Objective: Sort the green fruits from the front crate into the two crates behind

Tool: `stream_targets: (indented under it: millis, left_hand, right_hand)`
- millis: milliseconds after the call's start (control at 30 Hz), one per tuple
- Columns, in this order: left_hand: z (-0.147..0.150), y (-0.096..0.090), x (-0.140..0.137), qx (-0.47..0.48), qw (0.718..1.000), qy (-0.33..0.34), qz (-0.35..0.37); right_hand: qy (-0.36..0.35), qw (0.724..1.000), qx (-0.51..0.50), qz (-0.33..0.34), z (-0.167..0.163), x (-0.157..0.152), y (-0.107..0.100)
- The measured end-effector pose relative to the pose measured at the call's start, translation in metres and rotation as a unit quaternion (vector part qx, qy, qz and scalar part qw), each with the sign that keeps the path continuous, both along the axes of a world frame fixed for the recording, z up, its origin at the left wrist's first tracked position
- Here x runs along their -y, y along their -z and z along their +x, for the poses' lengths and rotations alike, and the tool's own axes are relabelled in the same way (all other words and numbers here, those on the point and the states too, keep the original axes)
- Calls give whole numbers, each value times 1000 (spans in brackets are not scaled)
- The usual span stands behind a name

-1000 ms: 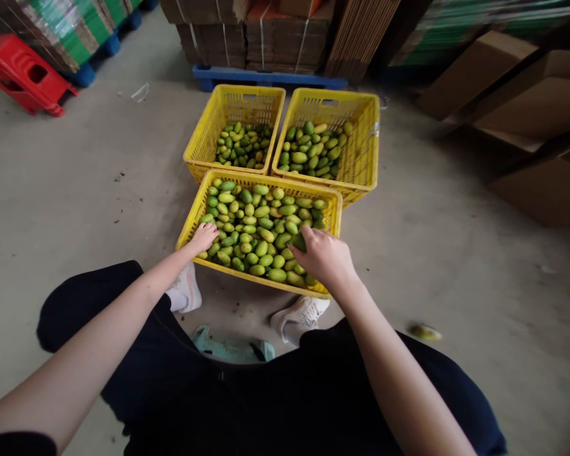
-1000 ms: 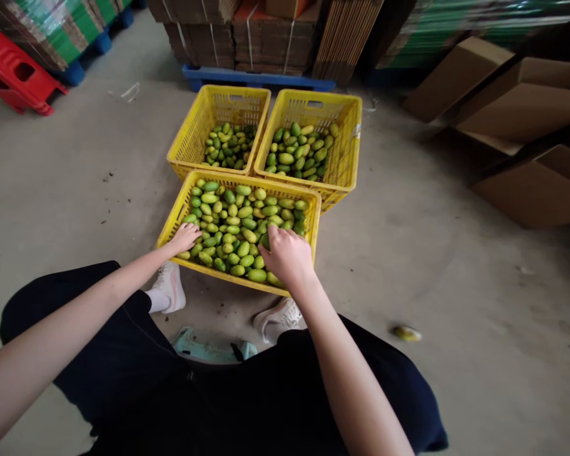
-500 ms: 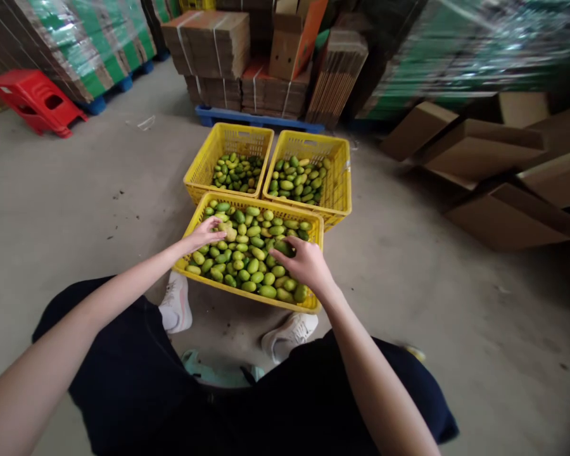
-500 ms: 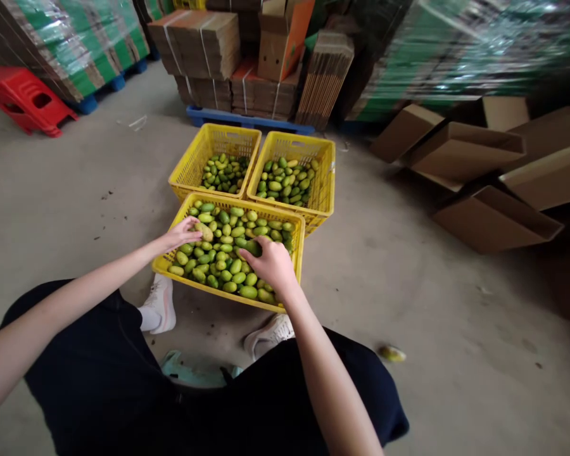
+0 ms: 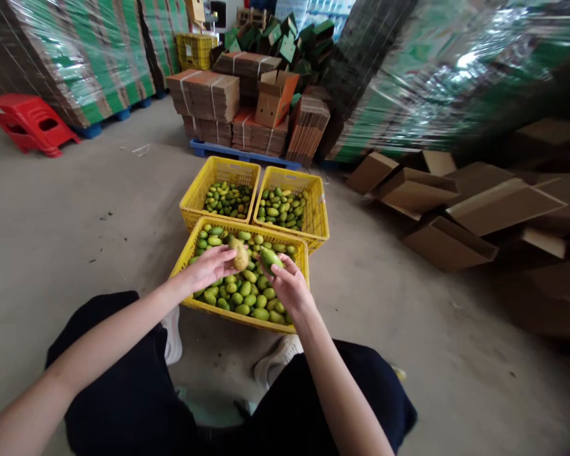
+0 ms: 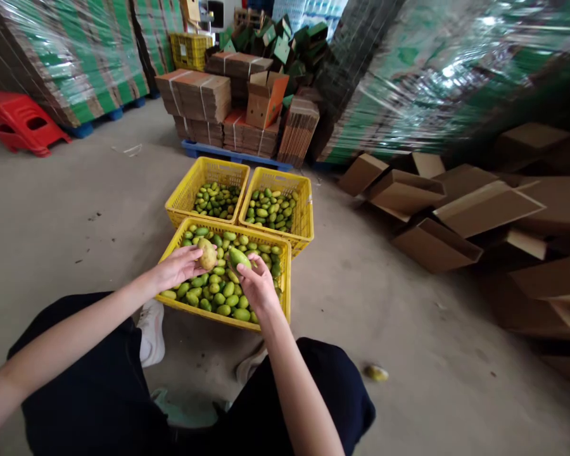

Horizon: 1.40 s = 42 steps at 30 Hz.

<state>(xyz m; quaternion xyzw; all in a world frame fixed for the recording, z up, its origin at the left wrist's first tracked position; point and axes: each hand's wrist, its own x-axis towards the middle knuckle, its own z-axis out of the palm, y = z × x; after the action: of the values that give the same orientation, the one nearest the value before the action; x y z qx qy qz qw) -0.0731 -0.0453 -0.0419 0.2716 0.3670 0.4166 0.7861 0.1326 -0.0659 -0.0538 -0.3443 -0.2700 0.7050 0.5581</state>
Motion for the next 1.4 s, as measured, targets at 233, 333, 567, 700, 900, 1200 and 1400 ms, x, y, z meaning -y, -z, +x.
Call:
stream_targets:
  millis: [233,333,567,700,900,1200,1400]
  left_hand:
    - [13,-12,-13,-13,999,-33,14]
    - [23,-20,-19,5,1000,-19,-7]
    - [37,-32,-31,-30,991,-7,131]
    - [38,-31,-32,-121,970,-22,211]
    - [32,-27,-23,-248,900,-86,347]
    - [25,-27,-26,-312,839,-60,442]
    - [29,-32,-28,-296,852,-55,429]
  right_hand:
    - [-33,999,28,-5,-6,-6,0]
    - [-8,1000,28,9,-6,-12,-5]
    - [69,977,170,113,4,-23,-19]
    - [109,959,213,154,6,-26,-23]
    - [142,934,256,205,-2,-25,-24]
    - [110,943,232,213,-7,-22,-23]
    - [103,941,228,226,-6,-24,-26]
